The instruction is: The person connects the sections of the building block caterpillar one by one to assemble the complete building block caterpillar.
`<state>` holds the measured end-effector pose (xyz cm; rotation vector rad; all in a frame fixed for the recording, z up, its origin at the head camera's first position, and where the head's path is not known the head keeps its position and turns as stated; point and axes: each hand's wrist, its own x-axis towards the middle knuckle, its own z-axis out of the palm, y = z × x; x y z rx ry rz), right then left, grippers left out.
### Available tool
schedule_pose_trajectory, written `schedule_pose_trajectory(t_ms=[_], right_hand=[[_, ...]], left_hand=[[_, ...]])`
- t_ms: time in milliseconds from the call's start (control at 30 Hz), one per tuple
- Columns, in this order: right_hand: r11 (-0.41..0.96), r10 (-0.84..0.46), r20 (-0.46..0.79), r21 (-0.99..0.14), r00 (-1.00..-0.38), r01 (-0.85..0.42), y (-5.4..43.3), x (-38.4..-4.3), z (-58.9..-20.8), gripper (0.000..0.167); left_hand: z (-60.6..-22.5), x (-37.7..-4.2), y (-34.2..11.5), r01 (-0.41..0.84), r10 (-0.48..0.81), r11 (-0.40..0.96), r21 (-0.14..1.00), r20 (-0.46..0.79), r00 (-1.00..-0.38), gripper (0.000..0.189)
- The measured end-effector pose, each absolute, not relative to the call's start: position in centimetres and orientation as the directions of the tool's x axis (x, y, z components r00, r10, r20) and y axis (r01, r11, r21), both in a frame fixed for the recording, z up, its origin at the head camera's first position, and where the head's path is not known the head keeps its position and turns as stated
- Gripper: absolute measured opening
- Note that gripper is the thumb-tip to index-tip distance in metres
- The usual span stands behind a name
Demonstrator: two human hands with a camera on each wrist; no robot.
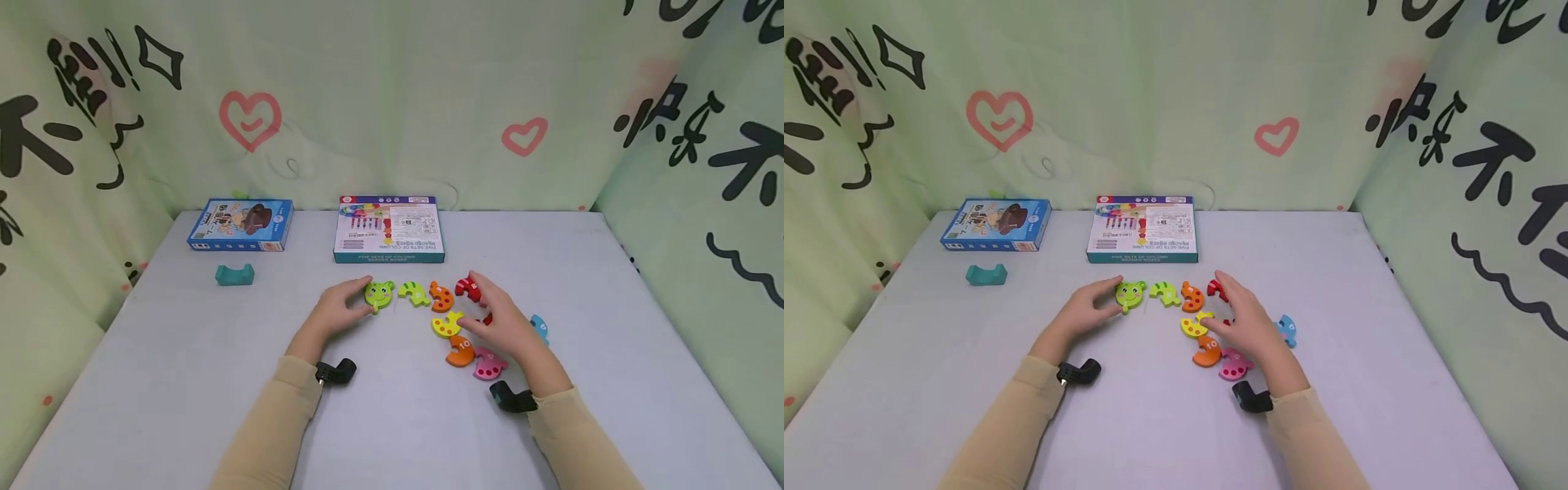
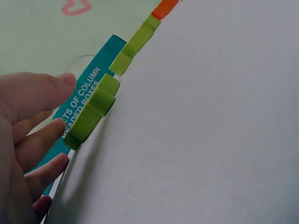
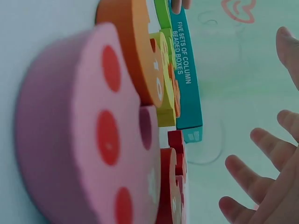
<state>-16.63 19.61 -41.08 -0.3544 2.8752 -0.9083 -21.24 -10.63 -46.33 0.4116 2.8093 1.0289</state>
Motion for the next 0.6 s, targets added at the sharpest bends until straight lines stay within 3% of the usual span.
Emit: schedule_pose_trajectory(t_ms=[600], right_hand=[[0.785, -0.234, -0.076, -0.602, -0.969, -0.142, 19.6, -15.7, -43.0, 0.083]], left_hand=[[-47.1, -21.3, -10.7, 0.277, 0.316, 0.784, 0.556, 0.027, -0.948, 0.061]])
